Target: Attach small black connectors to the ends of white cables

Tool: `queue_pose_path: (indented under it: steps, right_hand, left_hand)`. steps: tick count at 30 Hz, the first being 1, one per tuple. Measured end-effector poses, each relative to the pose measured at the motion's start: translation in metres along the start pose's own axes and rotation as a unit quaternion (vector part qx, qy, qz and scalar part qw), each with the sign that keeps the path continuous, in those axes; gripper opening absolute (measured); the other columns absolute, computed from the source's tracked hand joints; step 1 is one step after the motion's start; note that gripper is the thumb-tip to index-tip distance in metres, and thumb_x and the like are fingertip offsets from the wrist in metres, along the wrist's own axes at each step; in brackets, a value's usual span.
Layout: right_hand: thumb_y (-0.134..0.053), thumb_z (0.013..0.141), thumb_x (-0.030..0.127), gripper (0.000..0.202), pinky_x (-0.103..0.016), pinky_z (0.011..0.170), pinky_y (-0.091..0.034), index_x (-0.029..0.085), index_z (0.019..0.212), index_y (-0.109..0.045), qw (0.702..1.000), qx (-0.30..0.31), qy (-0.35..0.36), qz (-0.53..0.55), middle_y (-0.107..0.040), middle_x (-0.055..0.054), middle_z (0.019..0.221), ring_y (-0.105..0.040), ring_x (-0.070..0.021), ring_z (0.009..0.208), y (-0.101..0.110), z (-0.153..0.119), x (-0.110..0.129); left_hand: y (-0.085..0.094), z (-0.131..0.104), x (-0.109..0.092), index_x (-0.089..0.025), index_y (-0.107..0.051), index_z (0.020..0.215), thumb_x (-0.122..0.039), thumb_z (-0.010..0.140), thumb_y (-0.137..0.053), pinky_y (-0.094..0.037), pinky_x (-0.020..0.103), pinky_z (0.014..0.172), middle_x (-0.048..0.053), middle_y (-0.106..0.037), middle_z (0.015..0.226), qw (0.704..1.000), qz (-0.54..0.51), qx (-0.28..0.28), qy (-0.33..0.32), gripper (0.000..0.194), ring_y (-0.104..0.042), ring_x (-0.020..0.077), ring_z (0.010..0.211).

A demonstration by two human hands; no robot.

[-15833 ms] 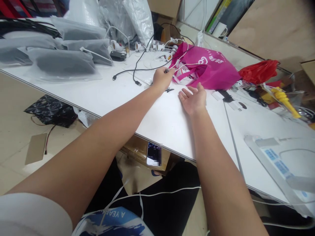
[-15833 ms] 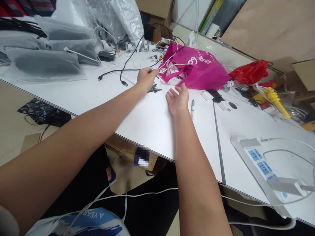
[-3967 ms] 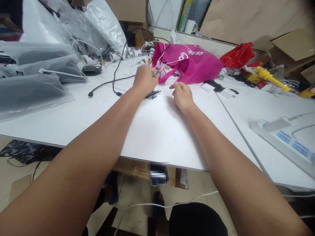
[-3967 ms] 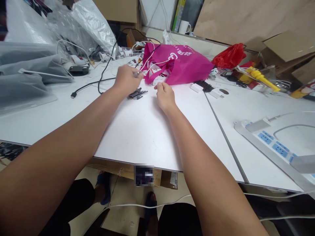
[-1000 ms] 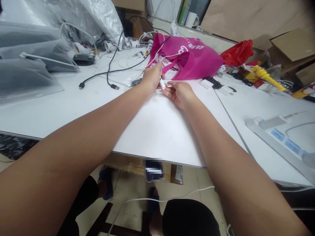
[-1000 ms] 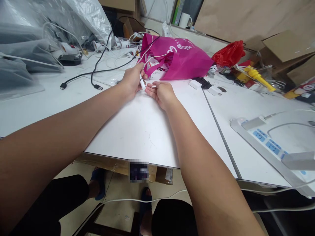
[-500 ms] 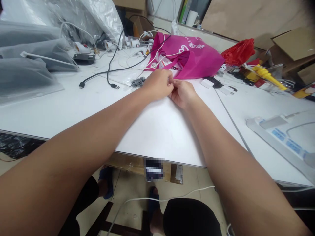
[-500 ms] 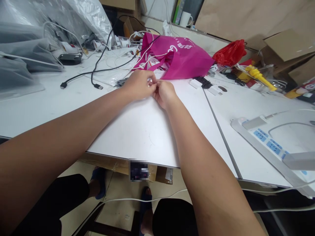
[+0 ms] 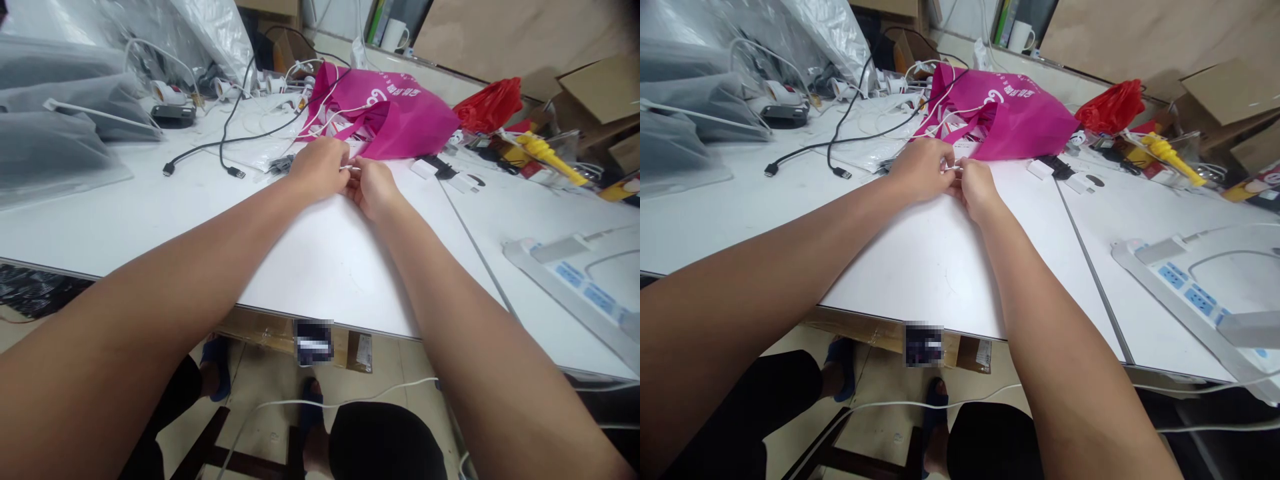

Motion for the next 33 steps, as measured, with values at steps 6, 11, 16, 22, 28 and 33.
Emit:
queue_pose_path:
  steps: [6,11,16,22,28,33]
  right_hand:
    - [-0.067,0.097,0.036,0.018,-0.028,0.067,-0.065,0.026,0.104,-0.054,0.999,-0.034,-0.014,0.005,-0.062,-0.001,0.084,-0.064,-0.0151,0.072,0.008,0.002,-0.002]
    - [-0.067,0.1,0.037,0.018,-0.028,0.067,-0.066,0.026,0.105,-0.055,0.999,-0.032,-0.017,-0.001,-0.061,-0.001,0.085,-0.064,-0.0152,0.073,0.008,0.001,-0.002]
    - [-0.07,0.099,0.043,0.024,-0.028,0.067,-0.066,0.026,0.108,-0.056,0.999,-0.028,-0.015,-0.005,-0.062,-0.001,0.085,-0.066,-0.0155,0.073,0.008,0.001,-0.001]
    - [-0.065,0.103,0.044,0.022,-0.026,0.062,-0.065,0.026,0.112,-0.056,0.999,-0.038,-0.019,0.007,-0.062,-0.001,0.082,-0.064,-0.0149,0.069,0.007,-0.001,-0.002]
    - [-0.068,0.102,0.049,0.027,-0.028,0.064,-0.066,0.026,0.109,-0.055,0.999,-0.034,-0.018,-0.007,-0.062,-0.001,0.083,-0.065,-0.015,0.069,0.006,0.0,-0.002]
    - [-0.066,0.102,0.05,0.028,-0.029,0.064,-0.066,0.026,0.111,-0.055,0.999,-0.035,-0.015,-0.005,-0.062,0.0,0.083,-0.065,-0.0157,0.068,0.007,0.003,-0.003]
  left_hand:
    - [0.002,0.006,0.035,-0.028,-0.082,0.113,-0.03,0.09,-0.071,-0.053,0.047,0.106,0.012,-0.08,0.117,0.996,0.046,0.003,0.074,0.025,-0.068,0.0344,0.123]
    - [0.002,0.01,0.057,-0.029,-0.082,0.102,-0.026,0.086,-0.077,-0.051,0.048,0.107,0.012,-0.078,0.107,0.995,0.013,-0.021,0.098,0.017,-0.066,0.0372,0.127]
    - [0.0,0.012,0.057,-0.024,-0.081,0.101,-0.023,0.087,-0.078,-0.054,0.052,0.104,0.016,-0.078,0.111,0.994,0.055,-0.002,0.097,0.014,-0.07,0.0401,0.122]
    - [0.01,0.008,0.044,-0.022,-0.078,0.125,-0.029,0.098,-0.066,-0.051,0.057,0.11,0.02,-0.077,0.131,0.994,0.067,-0.007,0.089,0.03,-0.068,0.0442,0.131]
    - [0.004,0.003,0.032,-0.041,-0.063,0.153,-0.051,0.102,-0.048,-0.044,0.059,0.12,0.009,-0.072,0.151,0.998,0.044,0.021,0.05,0.054,-0.052,0.0382,0.149]
    - [-0.011,0.006,0.042,-0.041,-0.07,0.148,-0.054,0.1,-0.054,-0.033,0.064,0.127,0.009,-0.072,0.149,0.997,0.033,0.027,0.065,0.053,-0.037,0.0419,0.16]
Point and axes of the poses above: each hand's wrist, its own z-axis towards the middle knuckle, its own y-axis out of the back of the hand, x = y × z, the point moved 9 cm from there along z, towards the middle knuckle
